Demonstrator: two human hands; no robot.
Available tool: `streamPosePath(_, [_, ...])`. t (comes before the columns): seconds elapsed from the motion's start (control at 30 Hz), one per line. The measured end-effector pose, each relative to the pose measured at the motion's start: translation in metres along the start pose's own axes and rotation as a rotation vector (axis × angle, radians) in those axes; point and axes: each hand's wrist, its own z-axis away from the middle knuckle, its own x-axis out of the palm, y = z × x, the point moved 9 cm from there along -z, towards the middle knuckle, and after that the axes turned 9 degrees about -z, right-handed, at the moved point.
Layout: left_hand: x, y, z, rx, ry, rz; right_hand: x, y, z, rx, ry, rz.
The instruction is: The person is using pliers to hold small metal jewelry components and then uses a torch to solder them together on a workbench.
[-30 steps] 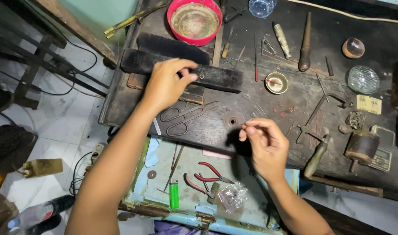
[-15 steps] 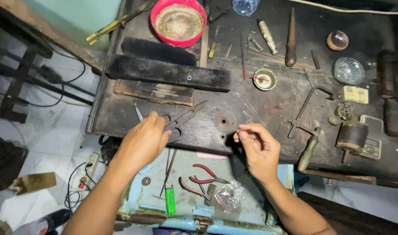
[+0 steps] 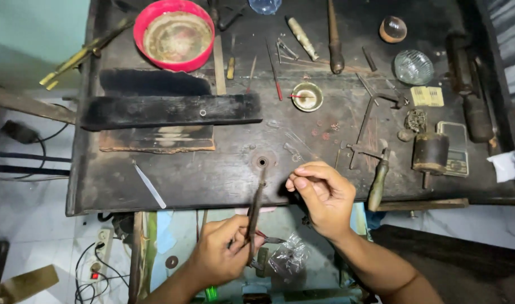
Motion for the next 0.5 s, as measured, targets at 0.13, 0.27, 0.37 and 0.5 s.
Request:
streamPosePath(0.13, [0.012,0.005,0.004,0.031,-0.117,-0.002,0.000,-0.003,0.003,-0.025,0.005,0.012])
streamPosePath(0.27, [0.014,0.007,0.002,0.026,-0.127,-0.018,-0.002,-0.008,0.005,-0.017,0.023,0.038])
streamPosePath(0.37, [0.012,0.014,0.001,0.107,-0.094,-0.052,-0.008,-0.008,0.008,-0.033,0.067,0.098])
streamPosePath(0.5, [0.012,0.015,0.001,0.122,-0.085,-0.096,-0.015,-0.001,0.015,-0.006,0.124,0.071])
